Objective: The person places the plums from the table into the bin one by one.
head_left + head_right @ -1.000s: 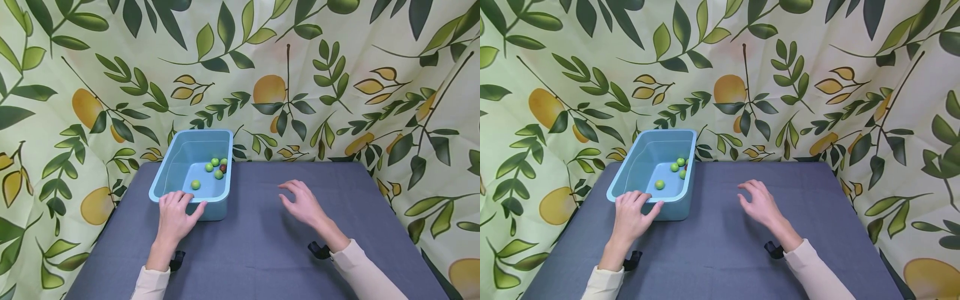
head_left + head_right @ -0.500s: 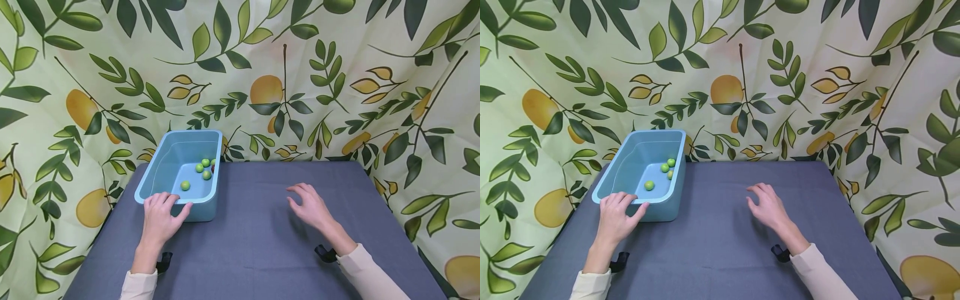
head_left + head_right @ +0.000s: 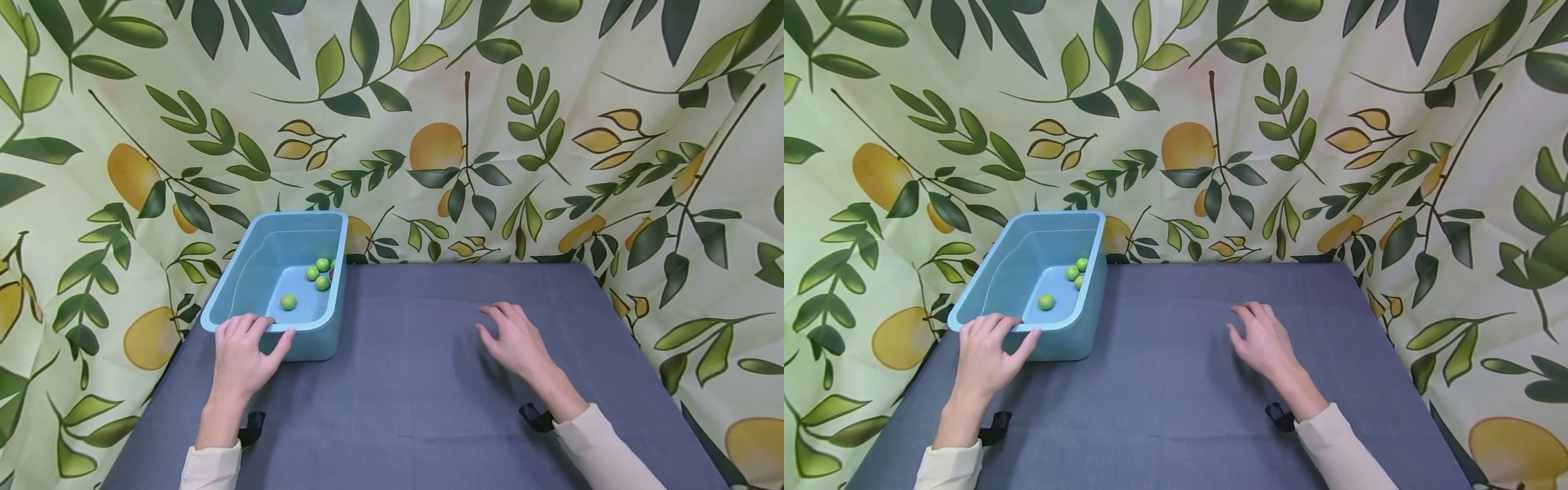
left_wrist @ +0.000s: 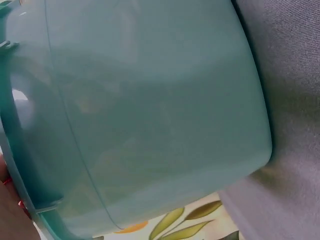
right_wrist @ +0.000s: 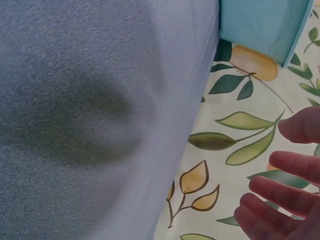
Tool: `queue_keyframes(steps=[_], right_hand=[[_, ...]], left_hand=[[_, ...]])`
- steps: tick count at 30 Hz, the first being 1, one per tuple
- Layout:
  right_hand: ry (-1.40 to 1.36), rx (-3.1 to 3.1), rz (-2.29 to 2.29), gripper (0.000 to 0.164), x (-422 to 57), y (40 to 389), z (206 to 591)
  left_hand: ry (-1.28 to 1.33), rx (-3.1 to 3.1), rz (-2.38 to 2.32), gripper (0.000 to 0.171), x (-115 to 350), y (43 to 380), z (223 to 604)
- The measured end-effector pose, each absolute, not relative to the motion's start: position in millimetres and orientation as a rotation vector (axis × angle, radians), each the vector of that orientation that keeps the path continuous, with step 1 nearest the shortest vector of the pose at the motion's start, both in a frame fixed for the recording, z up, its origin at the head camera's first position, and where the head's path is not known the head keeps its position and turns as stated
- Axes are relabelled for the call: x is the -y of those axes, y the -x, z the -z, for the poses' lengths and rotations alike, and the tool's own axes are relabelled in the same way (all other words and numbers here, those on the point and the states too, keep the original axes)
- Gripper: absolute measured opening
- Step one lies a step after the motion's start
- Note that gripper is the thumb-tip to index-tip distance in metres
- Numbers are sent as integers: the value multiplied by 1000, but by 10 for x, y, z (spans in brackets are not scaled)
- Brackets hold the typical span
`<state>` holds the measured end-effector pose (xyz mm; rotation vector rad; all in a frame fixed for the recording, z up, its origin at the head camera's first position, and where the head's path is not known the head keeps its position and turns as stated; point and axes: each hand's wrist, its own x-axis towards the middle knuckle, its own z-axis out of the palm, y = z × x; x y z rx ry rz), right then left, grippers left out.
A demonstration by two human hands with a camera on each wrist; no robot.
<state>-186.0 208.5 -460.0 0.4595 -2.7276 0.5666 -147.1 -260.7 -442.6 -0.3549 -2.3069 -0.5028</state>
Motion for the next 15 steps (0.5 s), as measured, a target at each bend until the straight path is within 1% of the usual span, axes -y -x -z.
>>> queue_keyframes(steps=[5, 12, 15], right_hand=[[-471, 2723, -534, 36, -2095, 1833, 4607], [-474, 2711, -535, 38, -2071, 1787, 4600], [-481, 2711, -537, 40, -2047, 1771, 4582]], left_hand=[[349, 2241, 509, 48, 2520, 1433, 4431], [361, 2138, 500, 34, 2215, 1379, 4316], [392, 2112, 497, 31, 2043, 1361, 4254]])
